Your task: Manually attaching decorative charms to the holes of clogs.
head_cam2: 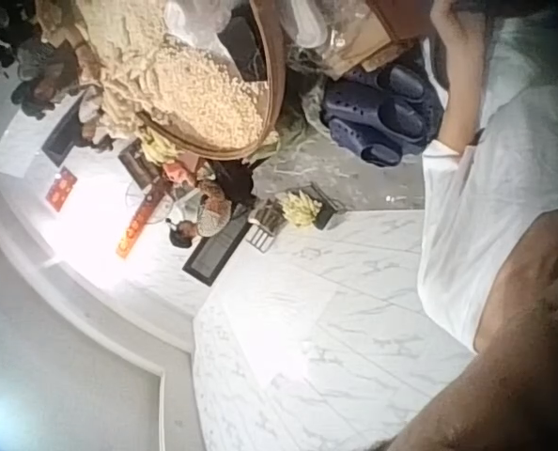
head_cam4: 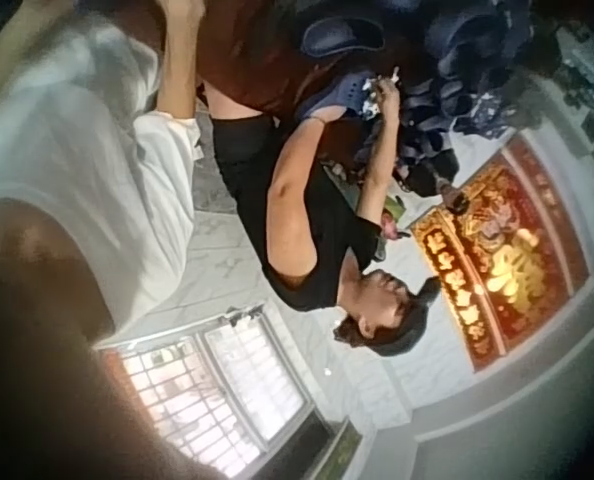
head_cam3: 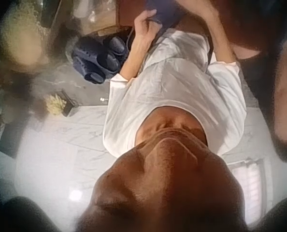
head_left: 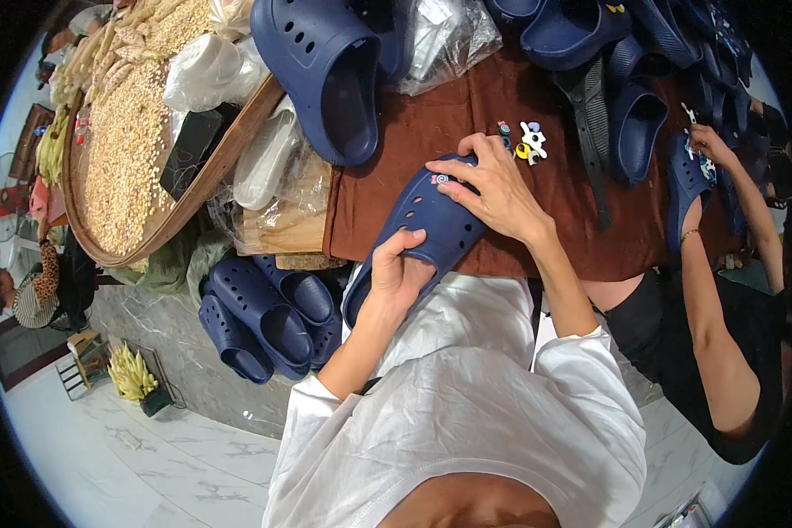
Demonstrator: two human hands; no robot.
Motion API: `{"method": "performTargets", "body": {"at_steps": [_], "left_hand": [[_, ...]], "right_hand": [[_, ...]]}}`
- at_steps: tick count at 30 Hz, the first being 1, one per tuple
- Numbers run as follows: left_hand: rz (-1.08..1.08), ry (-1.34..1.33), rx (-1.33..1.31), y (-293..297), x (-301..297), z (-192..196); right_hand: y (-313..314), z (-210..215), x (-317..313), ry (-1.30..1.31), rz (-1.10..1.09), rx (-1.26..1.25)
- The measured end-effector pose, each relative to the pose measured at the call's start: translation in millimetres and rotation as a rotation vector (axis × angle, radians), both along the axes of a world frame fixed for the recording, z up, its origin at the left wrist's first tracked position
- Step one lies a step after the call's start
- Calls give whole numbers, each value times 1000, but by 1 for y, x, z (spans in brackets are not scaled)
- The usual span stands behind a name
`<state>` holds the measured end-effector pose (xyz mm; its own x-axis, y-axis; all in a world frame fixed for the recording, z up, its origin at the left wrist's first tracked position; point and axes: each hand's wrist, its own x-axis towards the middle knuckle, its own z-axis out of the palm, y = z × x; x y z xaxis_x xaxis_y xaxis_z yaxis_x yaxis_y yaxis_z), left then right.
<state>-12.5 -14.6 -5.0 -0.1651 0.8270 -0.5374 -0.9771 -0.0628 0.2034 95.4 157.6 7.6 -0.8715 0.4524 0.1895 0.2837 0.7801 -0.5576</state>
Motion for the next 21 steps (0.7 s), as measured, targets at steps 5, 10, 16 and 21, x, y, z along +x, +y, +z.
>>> {"method": "performTargets", "body": {"at_steps": [5, 10, 16, 21], "left_hand": [[30, 14, -31, 0, 3, 1], [49, 24, -61, 1, 2, -1], [46, 50, -43, -2, 3, -2], [75, 42, -14, -1, 4, -6]], "right_hand": [[0, 0, -2, 55, 24, -69], [0, -5, -1, 150, 29, -217], [11, -19, 8, 512, -357, -454], [36, -46, 24, 332, -546, -377]]}}
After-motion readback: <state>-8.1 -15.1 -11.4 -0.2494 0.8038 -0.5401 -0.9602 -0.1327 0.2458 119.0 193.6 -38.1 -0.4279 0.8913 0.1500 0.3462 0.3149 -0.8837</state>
